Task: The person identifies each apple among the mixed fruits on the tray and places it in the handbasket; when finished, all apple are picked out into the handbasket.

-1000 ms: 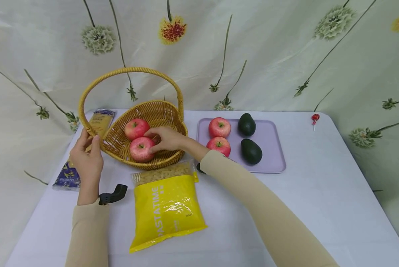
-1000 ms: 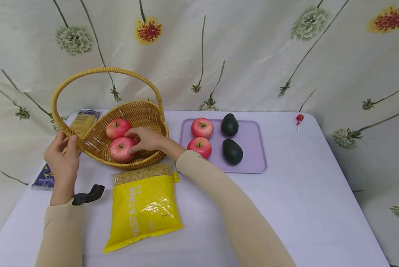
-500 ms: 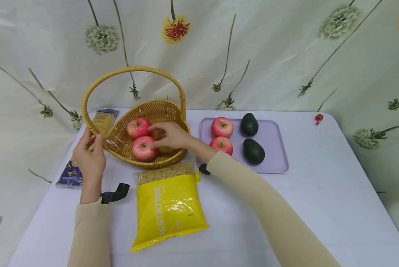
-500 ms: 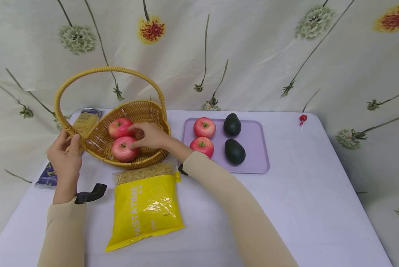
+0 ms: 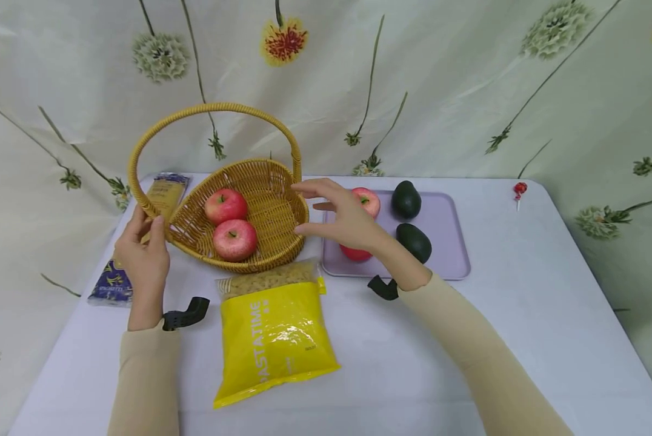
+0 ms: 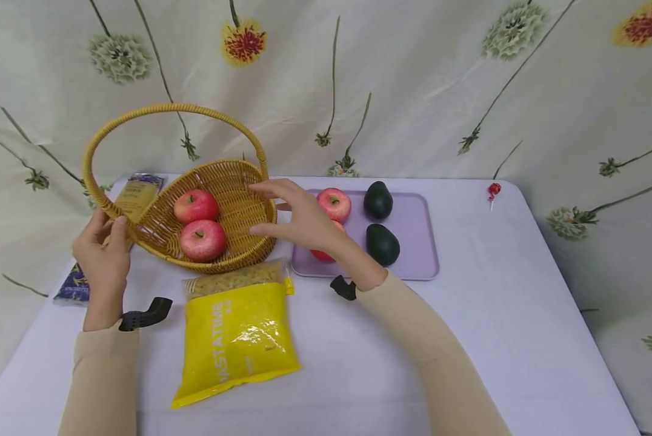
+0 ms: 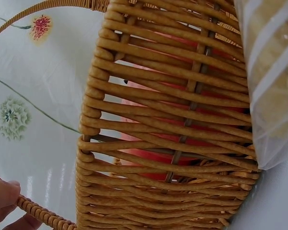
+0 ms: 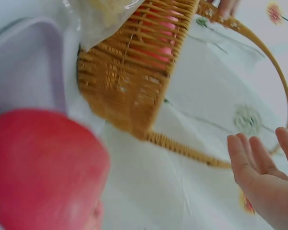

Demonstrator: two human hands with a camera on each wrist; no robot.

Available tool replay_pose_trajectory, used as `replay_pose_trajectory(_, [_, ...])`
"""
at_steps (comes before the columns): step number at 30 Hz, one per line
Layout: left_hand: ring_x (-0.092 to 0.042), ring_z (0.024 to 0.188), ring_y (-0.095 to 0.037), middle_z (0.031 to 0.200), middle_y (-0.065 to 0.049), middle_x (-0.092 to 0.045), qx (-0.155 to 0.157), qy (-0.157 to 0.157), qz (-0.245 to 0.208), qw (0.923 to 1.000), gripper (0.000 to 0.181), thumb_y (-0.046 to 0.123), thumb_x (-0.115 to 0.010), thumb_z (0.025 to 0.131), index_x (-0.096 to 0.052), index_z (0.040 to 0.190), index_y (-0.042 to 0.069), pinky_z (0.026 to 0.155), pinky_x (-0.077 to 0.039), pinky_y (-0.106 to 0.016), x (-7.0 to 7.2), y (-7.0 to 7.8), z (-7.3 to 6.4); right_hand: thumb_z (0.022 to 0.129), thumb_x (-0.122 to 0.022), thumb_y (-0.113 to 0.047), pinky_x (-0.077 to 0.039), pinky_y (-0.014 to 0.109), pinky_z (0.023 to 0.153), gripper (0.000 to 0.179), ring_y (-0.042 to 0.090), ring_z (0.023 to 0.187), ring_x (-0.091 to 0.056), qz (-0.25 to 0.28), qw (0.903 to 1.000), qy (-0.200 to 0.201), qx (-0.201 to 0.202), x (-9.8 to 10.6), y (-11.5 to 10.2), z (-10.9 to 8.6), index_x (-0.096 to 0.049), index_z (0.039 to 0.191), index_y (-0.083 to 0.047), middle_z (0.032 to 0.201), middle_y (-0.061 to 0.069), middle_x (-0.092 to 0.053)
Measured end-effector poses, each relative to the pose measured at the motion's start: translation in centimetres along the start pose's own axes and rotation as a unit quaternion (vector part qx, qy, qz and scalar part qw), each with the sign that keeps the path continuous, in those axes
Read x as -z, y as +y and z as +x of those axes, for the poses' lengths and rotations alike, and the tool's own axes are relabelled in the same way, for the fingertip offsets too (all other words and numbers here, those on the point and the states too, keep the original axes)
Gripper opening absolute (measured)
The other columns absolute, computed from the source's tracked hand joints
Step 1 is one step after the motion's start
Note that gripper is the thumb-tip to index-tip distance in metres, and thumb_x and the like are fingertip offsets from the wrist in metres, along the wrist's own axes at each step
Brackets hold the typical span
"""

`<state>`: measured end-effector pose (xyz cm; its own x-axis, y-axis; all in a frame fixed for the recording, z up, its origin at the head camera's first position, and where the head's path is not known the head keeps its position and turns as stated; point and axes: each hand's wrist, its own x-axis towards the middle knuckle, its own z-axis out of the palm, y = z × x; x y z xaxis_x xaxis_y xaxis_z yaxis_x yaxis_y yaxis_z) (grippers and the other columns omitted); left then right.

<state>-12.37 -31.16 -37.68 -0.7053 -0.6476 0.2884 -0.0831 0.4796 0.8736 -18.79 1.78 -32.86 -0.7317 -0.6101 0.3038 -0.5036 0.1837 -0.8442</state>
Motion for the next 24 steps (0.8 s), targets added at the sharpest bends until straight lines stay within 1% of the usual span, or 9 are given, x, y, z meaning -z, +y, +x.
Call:
replay_pose_trajectory(2, [-0.059,0.108,-0.005,0.136,0.000,-0.061,0.002,-0.001,0.000,1.0000,0.040,0.026,-0.054,0.100,-0.052,0.139,0.034,0.082,-0.051,-0.012,0.0,0.0,0.0,0.079,-0.081,-0.014,-0.046,0.033,0.105,0.064,0.019,0.126,-0.051,-0.010,0.9997,0.023,-0.006,0.8,0.0,-1.3,-0.055,0.137,-0.009,0.141,0.005,-0.053])
replay_pose_trajectory(3, [-0.059,0.108,-0.005,0.136,0.000,-0.061,0.002,-0.001,0.000,1.0000,0.040,0.026,-0.054,0.100,-0.052,0.139,0.034,0.082,-0.051,-0.012,0.0,0.0,0.0,0.079,-0.082,-0.013,-0.047,0.034,0.104,0.065,0.020,0.126,-0.051,-0.013,0.9993,0.033,-0.012,1.1,0.1,-2.0,-0.054,0.137,-0.009,0.142,0.006,-0.052])
replay_pose_trajectory(5, [-0.059,0.108,-0.006,0.136,-0.001,-0.061,0.003,-0.001,0.000,1.0000,0.040,0.026,-0.054,0.100,-0.051,0.139,0.034,0.082,-0.051,-0.012,0.0,0.0,-0.1,0.078,-0.082,-0.012,-0.048,0.040,0.103,0.065,0.023,0.125,-0.052,-0.008,0.9981,0.053,-0.030,1.7,0.2,-3.3,-0.054,0.137,-0.010,0.143,0.006,-0.051])
replay_pose_trajectory(9, [-0.058,0.110,-0.006,0.137,-0.001,-0.061,0.004,-0.001,-0.002,1.0000,0.040,0.026,-0.054,0.100,-0.052,0.139,0.034,0.085,-0.051,-0.014,0.0,-0.1,0.0,0.078,-0.082,-0.014,-0.047,0.049,0.103,0.068,0.025,0.123,-0.053,-0.011,0.9946,0.092,-0.046,2.7,0.5,-5.4,-0.053,0.140,-0.013,0.144,0.005,-0.049])
replay_pose_trajectory(12, [-0.058,0.111,-0.007,0.137,-0.001,-0.060,-0.001,-0.001,-0.005,1.0000,0.040,0.026,-0.054,0.100,-0.051,0.139,0.033,0.085,-0.051,-0.014,0.0,-0.2,0.0,0.078,-0.082,-0.012,-0.044,0.049,0.106,0.072,0.024,0.125,-0.050,-0.024,0.9913,0.122,-0.043,3.2,0.9,-6.5,-0.049,0.142,-0.013,0.143,0.007,-0.048])
replay_pose_trajectory(14, [-0.059,0.110,-0.007,0.137,-0.002,-0.060,-0.008,0.000,-0.006,1.0000,0.040,0.025,-0.054,0.100,-0.051,0.139,0.033,0.084,-0.051,-0.013,0.0,-0.2,0.1,0.077,-0.082,-0.010,-0.044,0.047,0.107,0.075,0.024,0.128,-0.047,-0.029,0.9890,0.136,-0.051,3.5,1.2,-7.1,-0.047,0.144,-0.013,0.143,0.007,-0.047])
replay_pose_trajectory(16, [-0.059,0.110,-0.008,0.137,-0.003,-0.060,-0.014,0.001,-0.006,0.9999,0.040,0.025,-0.055,0.100,-0.051,0.139,0.032,0.083,-0.051,-0.012,0.0,-0.3,0.1,0.077,-0.082,-0.009,-0.043,0.046,0.108,0.078,0.026,0.131,-0.046,-0.027,0.9870,0.145,-0.064,3.7,1.6,-7.7,-0.045,0.145,-0.014,0.144,0.008,-0.045])
replay_pose_trajectory(19, [-0.060,0.110,-0.008,0.137,-0.003,-0.060,-0.019,0.001,-0.004,0.9998,0.040,0.025,-0.055,0.100,-0.050,0.139,0.032,0.083,-0.051,-0.012,0.0,-0.2,0.1,0.077,-0.082,-0.008,-0.041,0.046,0.110,0.079,0.030,0.134,-0.043,-0.022,0.9849,0.151,-0.082,3.8,2.4,-8.3,-0.042,0.146,-0.011,0.145,0.010,-0.043])
replay_pose_trajectory(24, [-0.058,0.113,-0.009,0.139,-0.001,-0.059,-0.003,-0.005,-0.002,1.0000,0.041,0.026,-0.053,0.100,-0.049,0.141,0.032,0.087,-0.051,-0.015,0.0,-0.1,-0.1,0.078,-0.082,-0.010,-0.041,0.047,0.110,0.079,0.028,0.133,-0.043,-0.032,0.9829,0.153,-0.096,3.9,3.3,-8.9,-0.041,0.146,-0.007,0.145,0.010,-0.042])
